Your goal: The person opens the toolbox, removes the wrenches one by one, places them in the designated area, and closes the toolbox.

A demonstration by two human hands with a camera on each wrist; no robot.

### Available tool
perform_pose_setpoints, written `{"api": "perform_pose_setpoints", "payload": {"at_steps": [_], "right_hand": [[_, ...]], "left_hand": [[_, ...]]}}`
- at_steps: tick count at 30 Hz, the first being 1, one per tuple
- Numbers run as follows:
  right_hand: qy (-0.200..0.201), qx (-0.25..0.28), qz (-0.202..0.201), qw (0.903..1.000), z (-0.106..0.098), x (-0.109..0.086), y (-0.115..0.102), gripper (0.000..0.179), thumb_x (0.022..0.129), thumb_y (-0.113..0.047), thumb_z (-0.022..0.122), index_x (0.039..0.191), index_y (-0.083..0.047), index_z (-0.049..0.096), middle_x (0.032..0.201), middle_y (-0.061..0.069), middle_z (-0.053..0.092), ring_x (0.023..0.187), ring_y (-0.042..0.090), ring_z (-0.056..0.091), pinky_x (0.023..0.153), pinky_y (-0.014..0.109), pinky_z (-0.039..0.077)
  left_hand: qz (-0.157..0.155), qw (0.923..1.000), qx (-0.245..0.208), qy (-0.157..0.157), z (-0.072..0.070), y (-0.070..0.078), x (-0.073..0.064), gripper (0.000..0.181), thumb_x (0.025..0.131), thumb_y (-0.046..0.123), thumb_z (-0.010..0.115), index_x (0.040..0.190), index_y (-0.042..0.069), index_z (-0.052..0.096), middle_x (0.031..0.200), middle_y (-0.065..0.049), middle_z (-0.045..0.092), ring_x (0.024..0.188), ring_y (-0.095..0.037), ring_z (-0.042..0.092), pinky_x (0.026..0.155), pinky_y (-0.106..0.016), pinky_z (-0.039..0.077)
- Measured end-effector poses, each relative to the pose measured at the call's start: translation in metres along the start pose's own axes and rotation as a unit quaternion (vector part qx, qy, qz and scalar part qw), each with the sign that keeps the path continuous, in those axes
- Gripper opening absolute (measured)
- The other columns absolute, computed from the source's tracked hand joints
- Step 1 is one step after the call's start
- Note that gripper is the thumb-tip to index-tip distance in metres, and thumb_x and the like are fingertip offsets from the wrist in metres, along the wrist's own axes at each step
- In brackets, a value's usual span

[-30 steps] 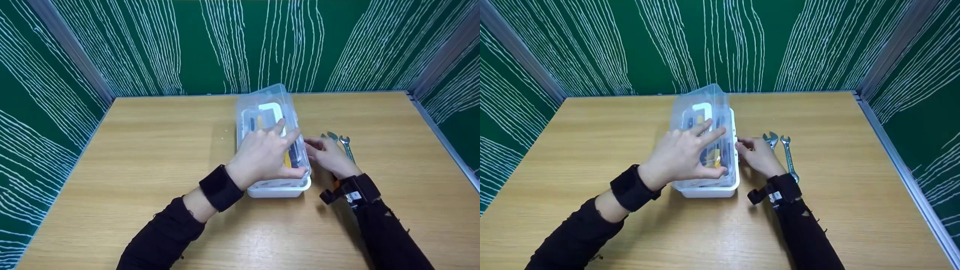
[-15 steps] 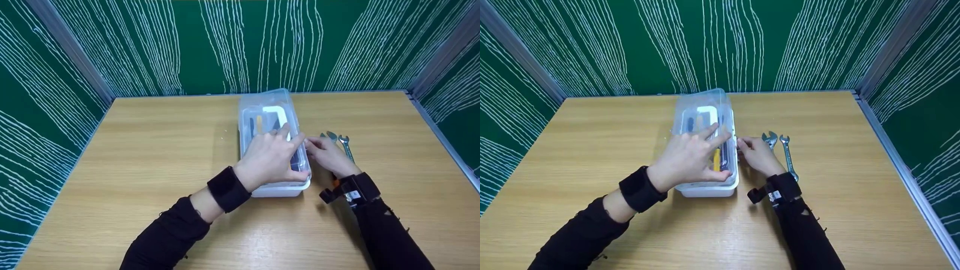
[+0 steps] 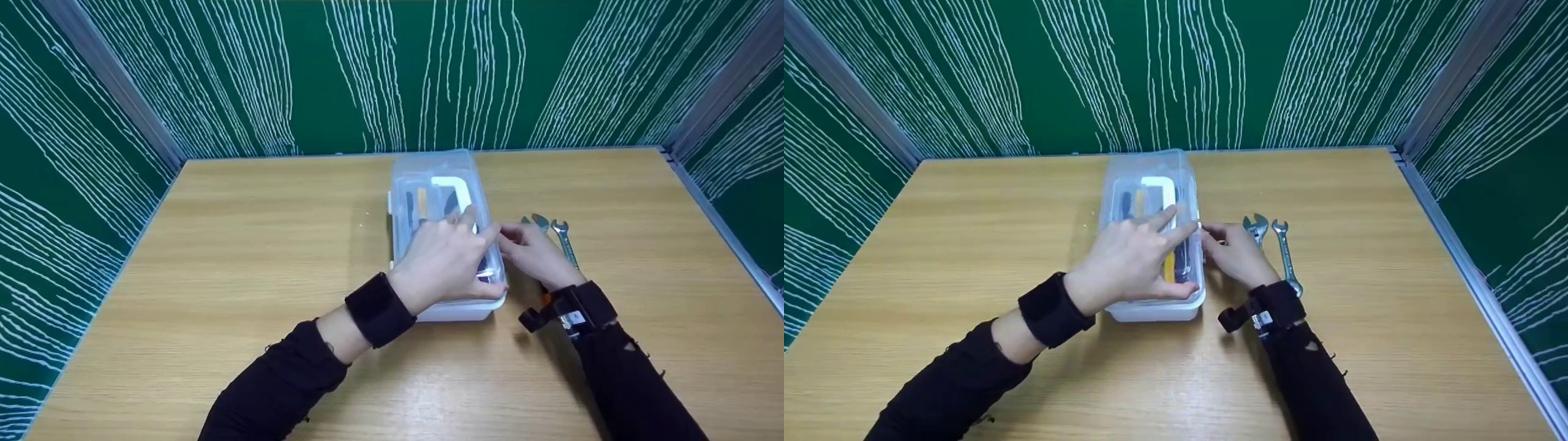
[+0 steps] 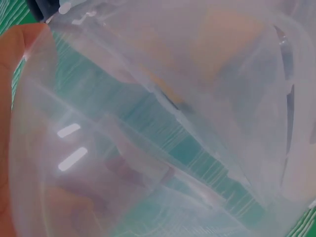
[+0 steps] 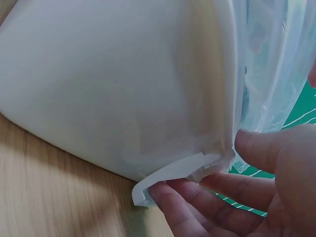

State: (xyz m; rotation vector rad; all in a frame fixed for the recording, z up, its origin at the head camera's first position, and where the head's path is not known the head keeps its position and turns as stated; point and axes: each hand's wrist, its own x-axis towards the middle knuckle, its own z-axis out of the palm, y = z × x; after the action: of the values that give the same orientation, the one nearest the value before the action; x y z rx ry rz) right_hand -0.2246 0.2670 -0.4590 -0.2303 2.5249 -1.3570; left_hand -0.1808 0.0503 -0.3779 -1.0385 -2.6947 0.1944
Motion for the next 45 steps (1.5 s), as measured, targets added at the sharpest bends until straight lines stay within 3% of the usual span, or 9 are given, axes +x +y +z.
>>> {"api": "perform_pose_setpoints", "payload": {"at_steps": [5,9,15,20,24,31,35,39,45], "right_hand": [[-0.005,0.005,-0.005,1.0000,-0.001,0.002,0.001,0.042,0.115,-0.031,0.048,0.143,-0.005,0.066,0.123,0.011,0.072,0.105,0.018,0.063,0.091,0.025,0.051],[-0.002,0.010,-0.011,0.9999,0.000,0.004,0.001,0.042,0.115,-0.027,0.048,0.145,-0.003,0.064,0.131,0.016,0.073,0.108,0.016,0.066,0.092,0.021,0.052],[0.000,0.002,-0.006,1.0000,0.001,0.004,0.000,0.046,0.115,-0.029,0.048,0.153,-0.006,0.058,0.144,0.018,0.068,0.122,0.027,0.065,0.104,0.031,0.051],[-0.004,0.015,0.000,0.9999,0.001,0.004,0.001,0.049,0.115,-0.034,0.049,0.155,-0.007,0.056,0.152,0.021,0.062,0.137,0.038,0.060,0.120,0.058,0.047],[-0.007,0.027,0.005,0.9996,0.003,0.005,0.003,0.053,0.116,-0.037,0.046,0.159,-0.007,0.051,0.155,0.022,0.059,0.141,0.040,0.058,0.124,0.062,0.042],[0.011,0.011,-0.002,0.9999,0.006,0.009,0.006,0.054,0.117,-0.033,0.041,0.159,0.000,0.048,0.152,0.026,0.060,0.131,0.035,0.064,0.109,0.038,0.055],[0.003,0.014,-0.006,0.9999,0.006,0.008,0.008,0.054,0.118,-0.030,0.039,0.160,0.003,0.045,0.158,0.028,0.053,0.144,0.043,0.054,0.122,0.052,0.046],[-0.008,0.012,-0.002,0.9999,0.006,0.008,0.010,0.057,0.118,-0.033,0.037,0.163,0.002,0.040,0.166,0.028,0.043,0.159,0.046,0.034,0.133,0.063,0.025],[-0.006,0.015,0.006,0.9999,0.006,0.011,0.013,0.059,0.118,-0.036,0.037,0.162,0.003,0.039,0.166,0.030,0.042,0.159,0.048,0.032,0.133,0.066,0.023]], "left_hand": [[0.001,0.9999,0.000,0.013,0.004,0.003,0.000,0.088,0.084,0.087,0.062,0.146,0.025,0.064,0.139,-0.012,0.072,0.115,-0.026,0.075,0.066,-0.039,0.067],[0.005,0.9999,-0.003,0.011,0.006,0.005,0.001,0.085,0.084,0.086,0.064,0.142,0.023,0.066,0.136,-0.012,0.073,0.123,-0.033,0.073,0.070,-0.038,0.068],[0.004,0.9999,-0.007,0.010,0.009,0.006,0.001,0.084,0.085,0.085,0.064,0.141,0.022,0.066,0.134,-0.013,0.073,0.126,-0.036,0.072,0.075,-0.039,0.069],[0.010,0.9997,-0.012,0.018,0.011,0.005,-0.001,0.087,0.087,0.085,0.061,0.145,0.021,0.064,0.140,-0.014,0.071,0.132,-0.037,0.069,0.082,-0.041,0.069],[0.027,0.9967,-0.070,0.029,0.011,-0.003,-0.005,0.084,0.090,0.083,0.062,0.145,0.019,0.063,0.139,-0.011,0.072,0.130,-0.034,0.070,0.081,-0.038,0.069],[0.027,0.9673,-0.238,0.083,0.010,-0.032,-0.019,0.054,0.102,0.045,0.072,0.141,0.008,0.067,0.144,-0.018,0.069,0.124,-0.028,0.073,0.098,-0.034,0.065],[-0.021,0.9533,-0.274,0.127,0.018,-0.049,-0.028,0.043,0.102,0.031,0.074,0.137,0.007,0.069,0.144,-0.020,0.067,0.133,-0.032,0.067,0.108,-0.039,0.061],[-0.105,0.9461,-0.287,0.108,0.027,-0.061,-0.038,0.050,0.102,0.037,0.074,0.143,0.009,0.066,0.156,-0.022,0.057,0.143,-0.036,0.059,0.112,-0.048,0.057],[-0.182,0.9199,-0.342,0.060,0.037,-0.068,-0.047,0.069,0.103,0.051,0.068,0.157,0.011,0.054,0.168,-0.023,0.042,0.153,-0.040,0.048,0.123,-0.058,0.044]]}}
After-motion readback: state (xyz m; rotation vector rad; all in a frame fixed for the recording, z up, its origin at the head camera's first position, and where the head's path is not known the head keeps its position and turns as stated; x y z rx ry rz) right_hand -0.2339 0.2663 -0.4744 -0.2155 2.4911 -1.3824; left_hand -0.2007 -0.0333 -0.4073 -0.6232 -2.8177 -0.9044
